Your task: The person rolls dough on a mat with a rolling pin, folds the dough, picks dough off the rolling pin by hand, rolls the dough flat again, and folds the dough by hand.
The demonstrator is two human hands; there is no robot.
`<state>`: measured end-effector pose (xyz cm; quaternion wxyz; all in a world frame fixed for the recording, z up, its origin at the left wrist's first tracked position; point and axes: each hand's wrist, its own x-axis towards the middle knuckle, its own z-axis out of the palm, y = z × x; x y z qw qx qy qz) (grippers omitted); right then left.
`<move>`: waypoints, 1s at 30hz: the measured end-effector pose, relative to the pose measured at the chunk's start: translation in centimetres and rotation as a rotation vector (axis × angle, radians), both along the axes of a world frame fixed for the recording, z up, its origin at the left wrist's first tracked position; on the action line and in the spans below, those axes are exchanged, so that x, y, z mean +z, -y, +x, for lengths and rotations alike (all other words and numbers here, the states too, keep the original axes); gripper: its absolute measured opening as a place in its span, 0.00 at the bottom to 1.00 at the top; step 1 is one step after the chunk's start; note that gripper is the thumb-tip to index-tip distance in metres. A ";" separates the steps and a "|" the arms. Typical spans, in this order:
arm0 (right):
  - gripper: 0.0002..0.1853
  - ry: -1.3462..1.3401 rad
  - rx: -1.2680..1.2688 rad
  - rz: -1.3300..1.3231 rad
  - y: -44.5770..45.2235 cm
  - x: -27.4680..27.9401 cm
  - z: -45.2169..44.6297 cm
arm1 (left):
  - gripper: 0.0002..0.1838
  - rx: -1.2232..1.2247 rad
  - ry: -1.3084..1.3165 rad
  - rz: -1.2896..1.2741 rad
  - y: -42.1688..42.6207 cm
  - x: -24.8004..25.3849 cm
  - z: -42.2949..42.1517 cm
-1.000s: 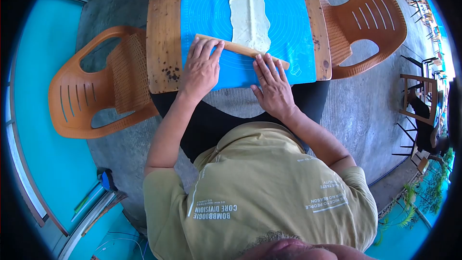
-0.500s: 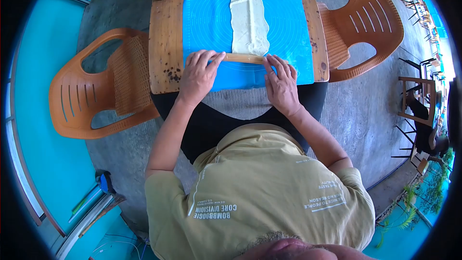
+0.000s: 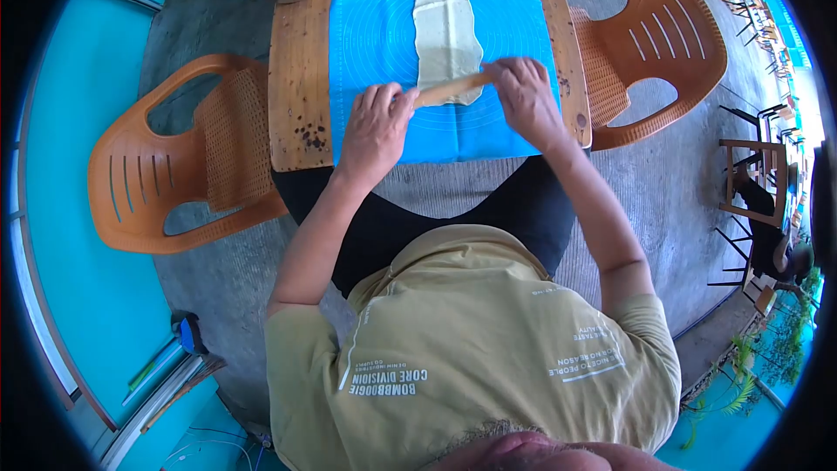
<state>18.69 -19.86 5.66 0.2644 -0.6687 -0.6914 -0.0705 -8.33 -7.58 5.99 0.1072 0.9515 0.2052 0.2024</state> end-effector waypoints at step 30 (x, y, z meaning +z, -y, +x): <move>0.23 0.049 -0.138 -0.143 3.3 -2.2 0.7 | 0.35 -0.075 -0.149 -0.054 8.2 -0.9 1.7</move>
